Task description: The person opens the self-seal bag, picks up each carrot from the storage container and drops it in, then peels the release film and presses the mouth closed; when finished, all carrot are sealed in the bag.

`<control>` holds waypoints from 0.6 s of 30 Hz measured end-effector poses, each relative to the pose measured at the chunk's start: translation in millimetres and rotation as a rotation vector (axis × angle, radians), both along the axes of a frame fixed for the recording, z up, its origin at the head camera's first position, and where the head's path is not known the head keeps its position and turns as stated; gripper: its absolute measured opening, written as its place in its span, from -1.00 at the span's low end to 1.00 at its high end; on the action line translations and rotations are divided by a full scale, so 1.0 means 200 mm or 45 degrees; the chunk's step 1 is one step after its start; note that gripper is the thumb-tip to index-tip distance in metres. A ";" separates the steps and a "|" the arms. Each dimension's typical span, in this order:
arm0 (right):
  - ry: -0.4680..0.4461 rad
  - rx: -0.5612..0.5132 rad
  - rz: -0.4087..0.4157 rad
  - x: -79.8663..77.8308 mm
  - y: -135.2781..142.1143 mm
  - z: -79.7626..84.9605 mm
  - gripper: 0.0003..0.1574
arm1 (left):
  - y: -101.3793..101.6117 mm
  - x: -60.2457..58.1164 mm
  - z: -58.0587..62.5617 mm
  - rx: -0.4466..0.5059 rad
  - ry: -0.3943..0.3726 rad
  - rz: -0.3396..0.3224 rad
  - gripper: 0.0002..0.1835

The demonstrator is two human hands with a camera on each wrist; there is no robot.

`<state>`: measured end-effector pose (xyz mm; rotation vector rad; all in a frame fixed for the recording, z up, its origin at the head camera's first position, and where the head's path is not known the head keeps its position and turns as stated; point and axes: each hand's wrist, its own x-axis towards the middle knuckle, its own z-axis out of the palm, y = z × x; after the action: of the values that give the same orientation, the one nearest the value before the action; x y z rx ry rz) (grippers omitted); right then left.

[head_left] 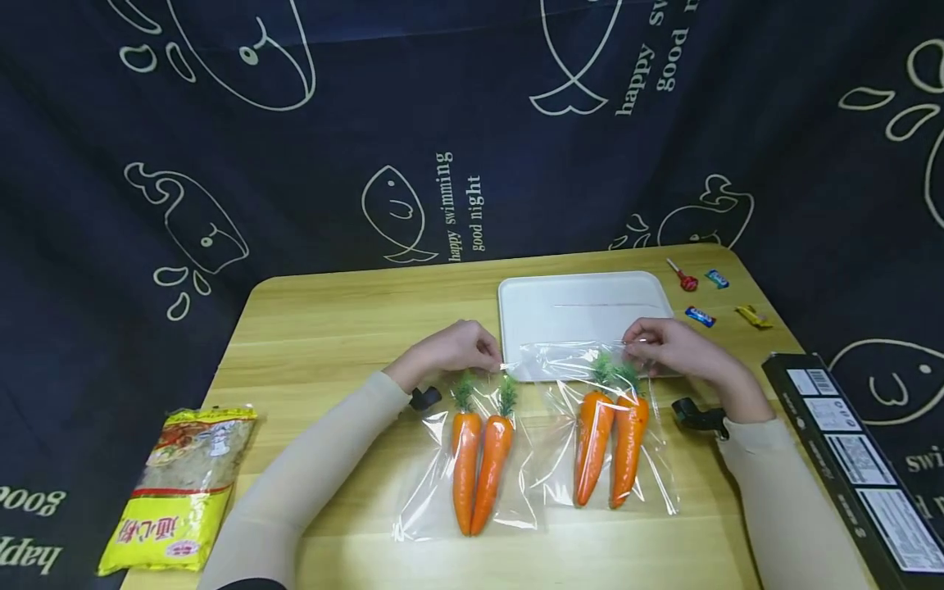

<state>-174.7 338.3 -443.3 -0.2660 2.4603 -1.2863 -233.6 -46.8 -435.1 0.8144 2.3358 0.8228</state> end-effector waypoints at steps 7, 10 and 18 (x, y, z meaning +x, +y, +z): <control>0.009 0.018 0.016 -0.02 -0.02 -0.03 -0.74 | -0.07 -0.03 0.02 0.055 -0.018 0.128 -0.89; 0.026 0.063 0.013 -0.03 -0.02 -0.03 -0.74 | -0.09 -0.03 0.03 0.044 0.024 0.121 -0.85; 0.258 0.276 -0.090 -0.02 0.01 0.03 -0.65 | -0.23 0.02 0.17 0.121 0.329 0.265 -0.66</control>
<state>-178.5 339.6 -437.2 -0.2666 2.7772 -1.0524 -229.9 -93.1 -401.7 0.7646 2.6614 0.9717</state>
